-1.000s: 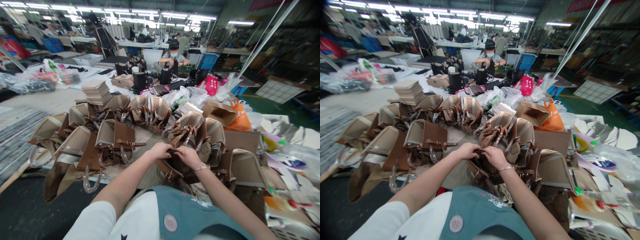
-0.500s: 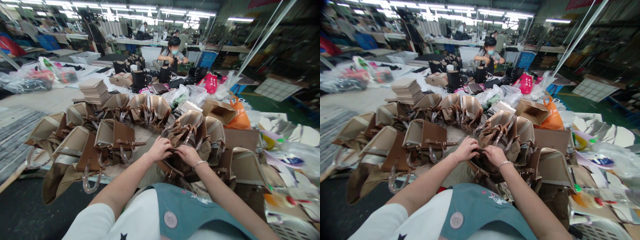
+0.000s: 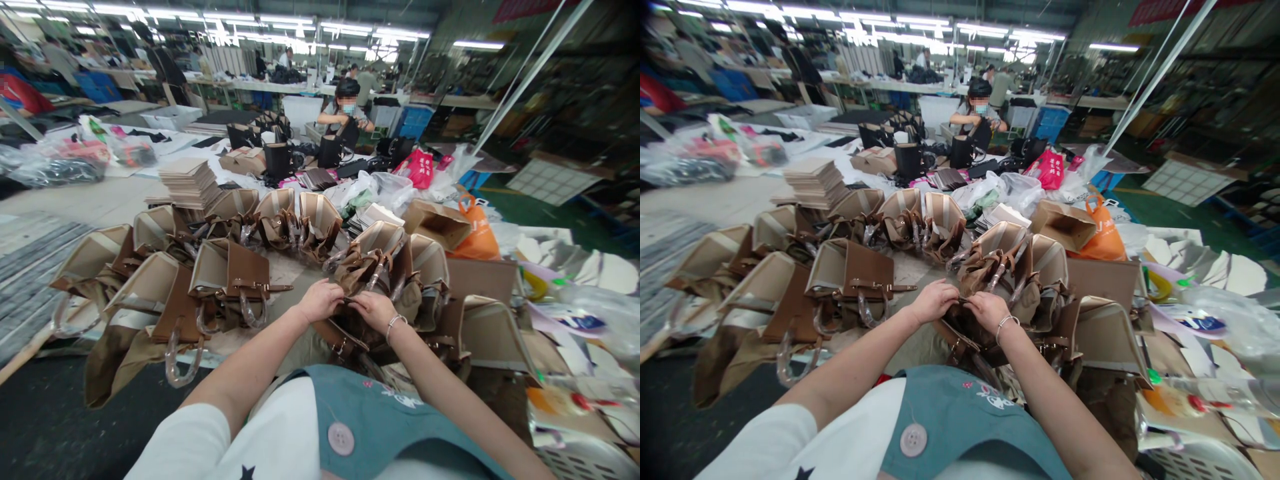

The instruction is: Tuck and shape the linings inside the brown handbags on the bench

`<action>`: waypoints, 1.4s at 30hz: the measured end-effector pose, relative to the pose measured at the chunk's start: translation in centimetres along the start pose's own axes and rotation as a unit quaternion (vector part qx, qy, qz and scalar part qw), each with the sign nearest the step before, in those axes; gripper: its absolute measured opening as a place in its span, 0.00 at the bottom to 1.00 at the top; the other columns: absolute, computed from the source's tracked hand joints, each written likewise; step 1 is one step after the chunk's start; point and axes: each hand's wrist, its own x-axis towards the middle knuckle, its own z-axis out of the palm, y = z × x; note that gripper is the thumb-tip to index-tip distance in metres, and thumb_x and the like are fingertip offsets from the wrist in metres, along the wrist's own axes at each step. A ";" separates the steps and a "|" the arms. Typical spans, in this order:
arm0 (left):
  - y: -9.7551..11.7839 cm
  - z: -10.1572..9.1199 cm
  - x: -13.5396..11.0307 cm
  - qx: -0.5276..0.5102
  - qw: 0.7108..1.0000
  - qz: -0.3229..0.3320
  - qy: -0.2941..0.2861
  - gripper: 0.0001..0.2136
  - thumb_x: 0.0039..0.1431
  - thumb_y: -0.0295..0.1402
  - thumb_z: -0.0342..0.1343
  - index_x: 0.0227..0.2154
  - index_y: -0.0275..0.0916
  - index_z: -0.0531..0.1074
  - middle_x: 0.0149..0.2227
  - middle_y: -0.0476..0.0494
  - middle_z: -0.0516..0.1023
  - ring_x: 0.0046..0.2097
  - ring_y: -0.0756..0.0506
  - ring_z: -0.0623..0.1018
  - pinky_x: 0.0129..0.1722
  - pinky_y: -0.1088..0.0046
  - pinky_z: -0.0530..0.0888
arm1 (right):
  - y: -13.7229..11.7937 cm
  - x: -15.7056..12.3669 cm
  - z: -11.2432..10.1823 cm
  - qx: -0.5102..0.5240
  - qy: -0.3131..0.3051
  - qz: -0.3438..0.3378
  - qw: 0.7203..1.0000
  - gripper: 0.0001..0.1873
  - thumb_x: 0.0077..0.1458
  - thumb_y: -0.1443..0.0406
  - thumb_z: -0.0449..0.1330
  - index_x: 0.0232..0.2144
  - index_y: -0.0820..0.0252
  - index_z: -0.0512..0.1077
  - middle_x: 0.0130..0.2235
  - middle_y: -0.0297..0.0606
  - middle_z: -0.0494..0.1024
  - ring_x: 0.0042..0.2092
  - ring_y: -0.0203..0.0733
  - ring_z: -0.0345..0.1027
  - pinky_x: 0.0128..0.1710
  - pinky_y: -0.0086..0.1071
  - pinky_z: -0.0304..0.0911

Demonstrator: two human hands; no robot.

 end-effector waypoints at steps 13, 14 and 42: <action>0.7 0.3 0.4 0.029 0.995 -0.098 -0.010 0.10 0.60 0.36 0.45 0.36 0.40 0.69 0.37 0.42 0.76 0.39 0.44 0.76 0.39 0.70 0.70 | -0.6 0.3 0.0 -0.018 -0.001 -0.019 1.000 0.16 0.63 0.61 0.47 0.34 0.60 0.73 0.34 0.39 0.75 0.38 0.38 0.67 0.38 0.28 0.57; 0.7 0.3 0.4 0.027 0.994 -0.103 -0.010 0.10 0.60 0.36 0.45 0.36 0.40 0.69 0.37 0.42 0.76 0.39 0.44 0.76 0.39 0.69 0.70 | -0.6 0.3 0.0 -0.020 -0.003 -0.018 1.000 0.16 0.63 0.61 0.46 0.35 0.60 0.72 0.34 0.39 0.75 0.39 0.38 0.67 0.38 0.28 0.57; -0.8 2.6 -2.7 -0.389 0.875 -0.269 0.108 0.40 0.35 0.15 0.45 0.58 0.33 0.47 0.55 0.35 0.64 0.56 0.43 0.66 0.58 0.63 0.60 | -1.0 1.5 -0.4 -0.073 -0.012 0.042 0.996 0.16 0.63 0.61 0.45 0.32 0.59 0.70 0.33 0.38 0.76 0.34 0.38 0.69 0.29 0.29 0.51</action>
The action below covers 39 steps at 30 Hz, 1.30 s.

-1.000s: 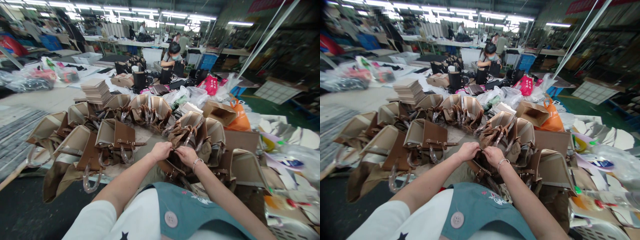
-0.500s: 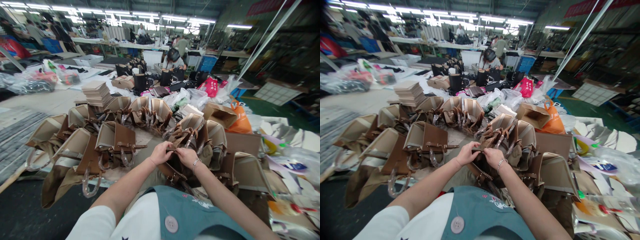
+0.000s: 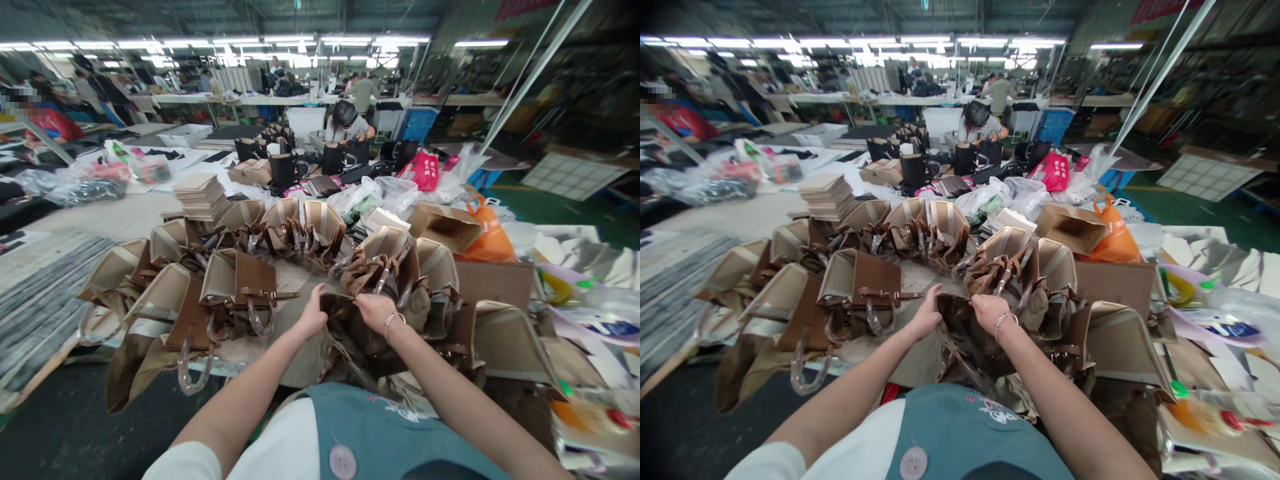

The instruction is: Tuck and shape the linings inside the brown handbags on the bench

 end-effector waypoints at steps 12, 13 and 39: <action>1.4 -7.1 4.0 0.180 0.943 0.086 -0.265 0.30 0.37 0.16 0.45 0.47 0.38 0.68 0.46 0.45 0.76 0.48 0.44 0.73 0.51 0.67 0.67 | -0.5 -1.3 -0.6 -0.006 0.014 -0.047 0.999 0.13 0.61 0.62 0.48 0.30 0.59 0.70 0.30 0.37 0.75 0.32 0.38 0.68 0.28 0.30 0.50; 1.5 -6.9 3.5 0.188 0.939 0.088 -0.274 0.29 0.37 0.16 0.45 0.46 0.38 0.68 0.46 0.45 0.76 0.48 0.44 0.74 0.50 0.68 0.67 | -0.4 -1.8 -0.6 -0.006 0.012 -0.049 0.999 0.13 0.61 0.62 0.48 0.30 0.58 0.70 0.30 0.37 0.75 0.32 0.38 0.68 0.29 0.30 0.51; 2.3 0.3 2.6 0.313 0.892 0.314 -0.084 0.10 0.54 0.29 0.56 0.41 0.42 0.71 0.46 0.45 0.72 0.47 0.46 0.73 0.48 0.68 0.70 | 0.9 -3.5 0.6 0.066 0.000 0.071 0.995 0.14 0.63 0.60 0.47 0.33 0.58 0.69 0.34 0.37 0.76 0.37 0.38 0.69 0.33 0.27 0.56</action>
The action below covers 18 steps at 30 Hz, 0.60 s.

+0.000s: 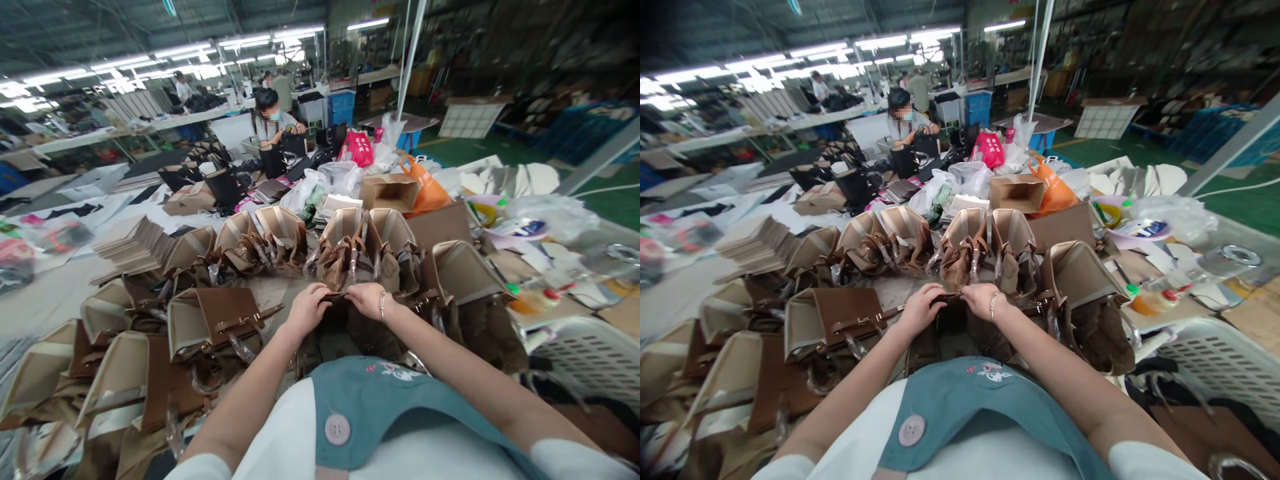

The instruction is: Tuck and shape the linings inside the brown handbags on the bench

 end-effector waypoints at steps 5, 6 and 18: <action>-0.2 0.1 0.3 -0.002 1.000 0.004 0.020 0.07 0.56 0.29 0.53 0.37 0.42 0.72 0.46 0.45 0.73 0.48 0.47 0.72 0.49 0.68 0.70 | -0.1 -0.1 -0.2 0.003 -0.005 0.014 1.000 0.14 0.63 0.60 0.47 0.34 0.58 0.69 0.35 0.37 0.76 0.38 0.38 0.70 0.34 0.27 0.57; -0.2 0.1 0.3 0.000 1.000 0.008 0.022 0.07 0.56 0.29 0.53 0.37 0.42 0.72 0.48 0.45 0.72 0.49 0.46 0.71 0.50 0.68 0.69 | -0.1 -0.1 -0.2 0.003 -0.006 0.016 1.000 0.13 0.63 0.60 0.47 0.34 0.58 0.69 0.36 0.37 0.76 0.38 0.38 0.70 0.34 0.27 0.57; -0.1 -0.1 0.8 0.044 0.998 0.040 -0.023 0.07 0.57 0.33 0.52 0.37 0.41 0.74 0.50 0.44 0.71 0.49 0.45 0.71 0.50 0.66 0.69 | -0.2 0.1 -0.3 0.005 -0.007 0.012 1.000 0.14 0.63 0.61 0.48 0.34 0.59 0.70 0.35 0.38 0.76 0.38 0.40 0.70 0.35 0.28 0.58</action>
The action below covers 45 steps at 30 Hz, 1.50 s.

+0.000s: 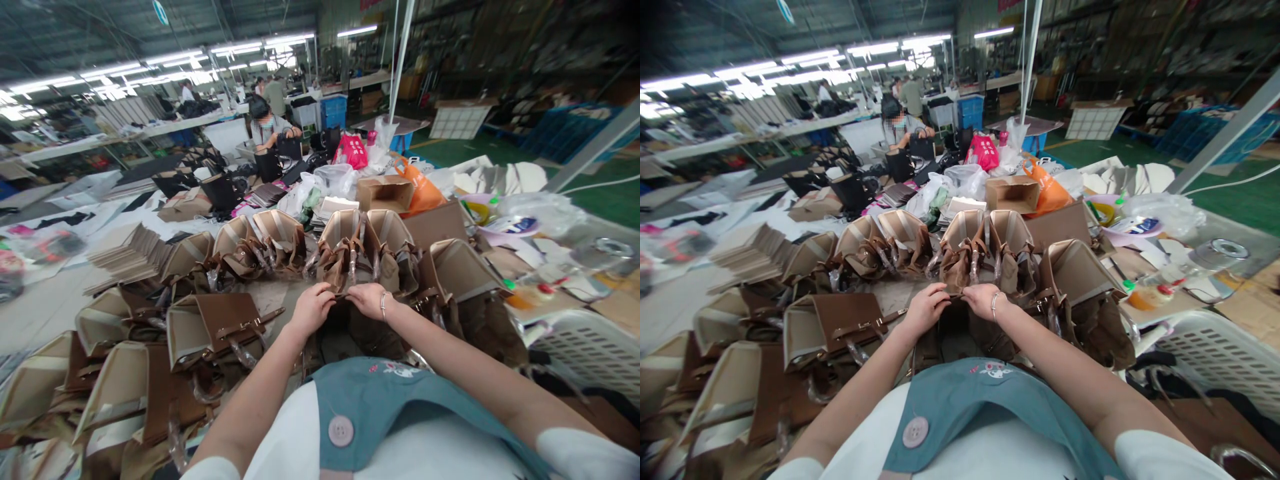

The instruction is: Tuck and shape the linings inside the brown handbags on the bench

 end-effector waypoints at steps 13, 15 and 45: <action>0.0 0.3 0.6 0.016 0.999 -0.027 -0.028 0.09 0.60 0.35 0.48 0.29 0.37 0.69 0.36 0.42 0.73 0.40 0.47 0.73 0.42 0.72 0.70 | 0.3 0.0 0.2 0.009 0.010 -0.008 1.000 0.15 0.63 0.60 0.47 0.34 0.58 0.71 0.35 0.37 0.76 0.38 0.38 0.69 0.34 0.28 0.57; -0.1 0.4 0.6 0.019 0.999 -0.035 -0.022 0.09 0.60 0.34 0.48 0.28 0.37 0.68 0.35 0.42 0.73 0.40 0.47 0.73 0.41 0.72 0.70 | 0.4 -0.1 0.1 0.010 0.010 -0.011 1.000 0.16 0.63 0.59 0.47 0.34 0.58 0.71 0.35 0.37 0.76 0.38 0.39 0.69 0.35 0.28 0.57; -1.0 1.0 0.4 -0.048 0.993 -0.099 0.042 0.06 0.56 0.31 0.53 0.25 0.38 0.68 0.31 0.46 0.71 0.35 0.48 0.72 0.36 0.73 0.69 | -0.8 2.7 0.0 0.013 0.057 -0.068 0.996 0.16 0.62 0.61 0.48 0.32 0.61 0.72 0.33 0.40 0.73 0.37 0.39 0.66 0.39 0.29 0.57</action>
